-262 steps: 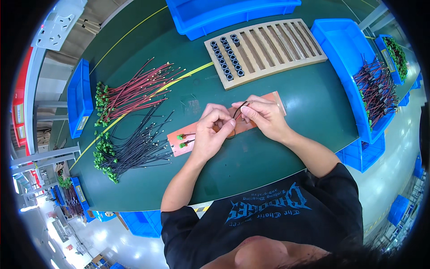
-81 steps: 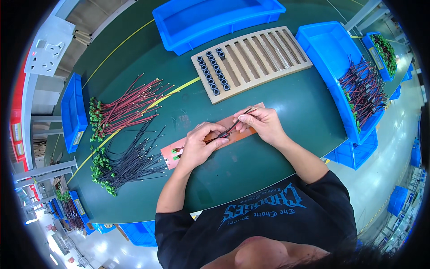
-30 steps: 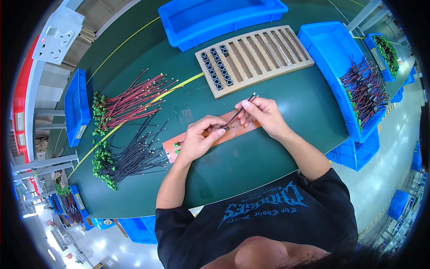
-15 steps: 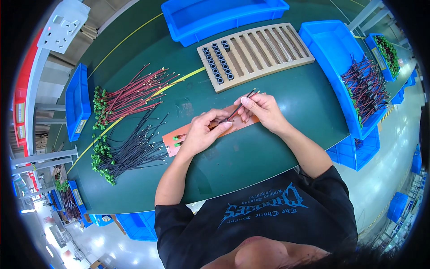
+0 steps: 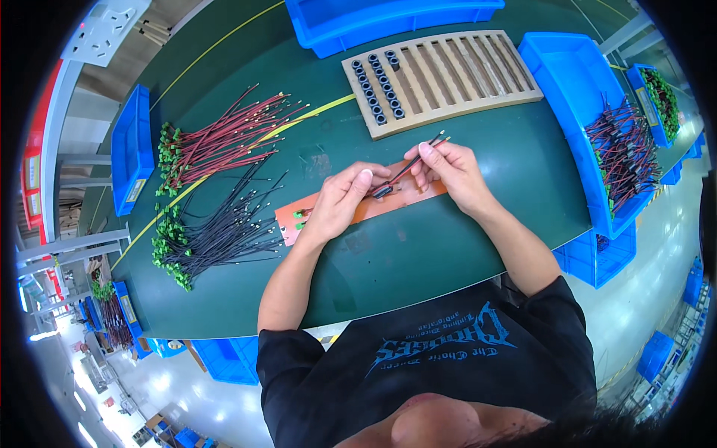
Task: The person assembles wire harnesses by hand at a green workbench. They pick up red and black wires, insert them into a green connector, and use a crimping tool to secure the connection. The finished harnesses are placed into a blue bin.
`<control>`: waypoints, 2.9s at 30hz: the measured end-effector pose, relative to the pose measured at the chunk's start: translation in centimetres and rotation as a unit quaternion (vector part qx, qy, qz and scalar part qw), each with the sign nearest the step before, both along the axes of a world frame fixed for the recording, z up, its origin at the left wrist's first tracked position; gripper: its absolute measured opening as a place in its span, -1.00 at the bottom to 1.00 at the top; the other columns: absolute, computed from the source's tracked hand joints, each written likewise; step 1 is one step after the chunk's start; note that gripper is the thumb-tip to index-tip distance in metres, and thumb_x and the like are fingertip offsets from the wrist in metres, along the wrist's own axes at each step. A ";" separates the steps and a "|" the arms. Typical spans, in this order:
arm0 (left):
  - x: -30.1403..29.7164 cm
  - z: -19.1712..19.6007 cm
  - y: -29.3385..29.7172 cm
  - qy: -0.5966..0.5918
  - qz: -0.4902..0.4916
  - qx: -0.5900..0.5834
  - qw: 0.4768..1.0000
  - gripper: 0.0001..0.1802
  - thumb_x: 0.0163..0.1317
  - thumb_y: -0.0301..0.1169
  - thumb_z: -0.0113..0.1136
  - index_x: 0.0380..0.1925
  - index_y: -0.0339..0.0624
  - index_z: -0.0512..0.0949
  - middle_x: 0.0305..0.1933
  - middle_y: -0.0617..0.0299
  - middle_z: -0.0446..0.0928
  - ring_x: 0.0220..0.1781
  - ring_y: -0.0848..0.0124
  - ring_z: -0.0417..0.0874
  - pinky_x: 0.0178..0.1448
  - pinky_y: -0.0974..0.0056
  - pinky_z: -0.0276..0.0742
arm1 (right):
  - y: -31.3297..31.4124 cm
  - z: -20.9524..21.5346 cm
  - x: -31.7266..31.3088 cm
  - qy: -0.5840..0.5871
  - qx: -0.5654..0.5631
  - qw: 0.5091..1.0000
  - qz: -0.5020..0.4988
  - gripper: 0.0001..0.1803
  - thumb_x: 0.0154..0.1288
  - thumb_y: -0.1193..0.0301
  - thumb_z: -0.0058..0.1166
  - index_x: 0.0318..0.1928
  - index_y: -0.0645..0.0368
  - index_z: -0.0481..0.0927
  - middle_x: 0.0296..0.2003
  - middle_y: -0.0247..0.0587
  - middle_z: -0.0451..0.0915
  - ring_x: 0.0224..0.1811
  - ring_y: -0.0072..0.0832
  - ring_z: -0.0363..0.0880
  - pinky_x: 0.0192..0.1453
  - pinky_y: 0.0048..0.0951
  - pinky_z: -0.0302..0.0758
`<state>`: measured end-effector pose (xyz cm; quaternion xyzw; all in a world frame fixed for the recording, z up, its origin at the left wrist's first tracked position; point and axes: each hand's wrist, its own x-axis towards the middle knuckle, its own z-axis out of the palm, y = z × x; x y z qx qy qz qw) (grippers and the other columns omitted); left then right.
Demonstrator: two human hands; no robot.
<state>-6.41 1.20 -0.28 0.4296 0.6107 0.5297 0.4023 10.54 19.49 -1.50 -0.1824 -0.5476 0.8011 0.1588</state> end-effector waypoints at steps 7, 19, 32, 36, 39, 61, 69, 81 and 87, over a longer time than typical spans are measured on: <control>-0.2 0.6 0.0 -0.052 -0.010 0.008 0.999 -0.29 0.68 0.09 -0.34 0.14 -0.36 0.57 -0.03 0.04 0.73 -0.02 0.35 0.72 0.11 0.30 0.53 | 0.3 -0.4 0.1 -0.004 0.001 1.000 -0.002 -0.62 0.67 0.24 -0.01 -0.02 0.36 0.69 -0.33 -0.31 0.66 -0.38 -0.64 0.60 -0.27 -0.57 0.58; -5.0 7.1 -3.4 0.259 0.082 -0.064 0.960 -0.87 0.36 -0.50 0.30 -0.13 -0.25 0.69 -0.10 0.15 0.74 0.00 0.31 0.72 0.14 0.21 0.60 | 0.0 0.1 0.3 -0.015 0.016 0.999 -0.027 -0.59 0.68 0.27 -0.05 -0.08 0.41 0.68 -0.34 -0.23 0.67 -0.40 -0.55 0.59 -0.25 -0.51 0.57; -5.1 5.5 -8.2 0.376 -0.024 -0.108 0.920 -0.77 0.05 -0.39 0.56 -0.36 -0.24 0.69 -0.16 0.19 0.60 -0.04 0.16 0.58 0.08 0.12 0.52 | 0.0 -0.3 0.1 -0.006 0.024 0.999 -0.027 -0.59 0.68 0.25 -0.04 -0.08 0.40 0.68 -0.31 -0.21 0.68 -0.40 -0.55 0.59 -0.25 -0.51 0.56; -4.9 5.3 -8.0 0.394 -0.024 -0.098 0.914 -0.78 0.07 -0.37 0.55 -0.39 -0.24 0.70 -0.19 0.19 0.58 -0.08 0.16 0.57 0.06 0.12 0.51 | 0.0 0.3 0.3 -0.020 0.024 0.999 -0.026 -0.59 0.68 0.24 -0.04 -0.06 0.39 0.69 -0.34 -0.23 0.67 -0.41 -0.56 0.58 -0.24 -0.52 0.57; -5.0 5.6 -7.8 0.405 -0.043 -0.113 0.906 -0.73 0.08 -0.36 0.55 -0.28 -0.24 0.69 -0.12 0.16 0.61 -0.02 0.14 0.59 0.10 0.12 0.52 | -0.1 0.4 0.2 -0.010 0.037 0.999 -0.026 -0.61 0.67 0.26 -0.03 -0.08 0.38 0.70 -0.35 -0.25 0.68 -0.41 -0.58 0.60 -0.24 -0.54 0.58; 0.9 3.1 1.4 0.158 -0.029 -0.093 0.983 -0.61 0.22 -0.39 0.49 0.03 -0.30 0.70 -0.09 0.03 0.75 -0.20 0.25 0.77 -0.07 0.22 0.65 | 0.0 0.0 0.7 0.010 0.056 0.998 -0.006 -0.64 0.67 0.26 -0.02 -0.06 0.30 0.73 -0.36 -0.32 0.68 -0.33 -0.66 0.61 -0.21 -0.58 0.59; 0.3 1.4 0.5 0.143 -0.023 -0.068 0.987 -0.65 0.23 -0.48 0.45 0.03 -0.30 0.71 -0.06 0.07 0.76 -0.15 0.31 0.78 -0.04 0.26 0.65 | -0.5 -0.2 0.7 0.014 0.062 0.998 -0.020 -0.62 0.67 0.25 -0.01 -0.09 0.30 0.75 -0.41 -0.33 0.67 -0.37 -0.66 0.61 -0.26 -0.58 0.57; -0.8 1.2 0.2 0.061 -0.063 -0.083 0.993 -0.58 0.29 -0.39 0.44 0.12 -0.28 0.67 -0.10 0.17 0.70 -0.26 0.46 0.61 -0.12 0.33 0.55 | 0.2 0.4 0.2 0.017 0.078 0.997 -0.018 -0.60 0.66 0.26 0.00 -0.15 0.32 0.77 -0.44 -0.31 0.69 -0.42 -0.63 0.61 -0.28 -0.55 0.57; -0.4 1.0 0.4 0.091 -0.044 -0.089 0.991 -0.66 0.36 -0.42 0.35 0.10 -0.28 0.67 -0.08 0.11 0.73 -0.19 0.38 0.69 -0.04 0.29 0.59 | 0.2 0.6 0.4 0.003 0.063 0.998 -0.007 -0.61 0.67 0.26 -0.01 -0.11 0.33 0.74 -0.41 -0.29 0.69 -0.37 -0.63 0.62 -0.22 -0.55 0.55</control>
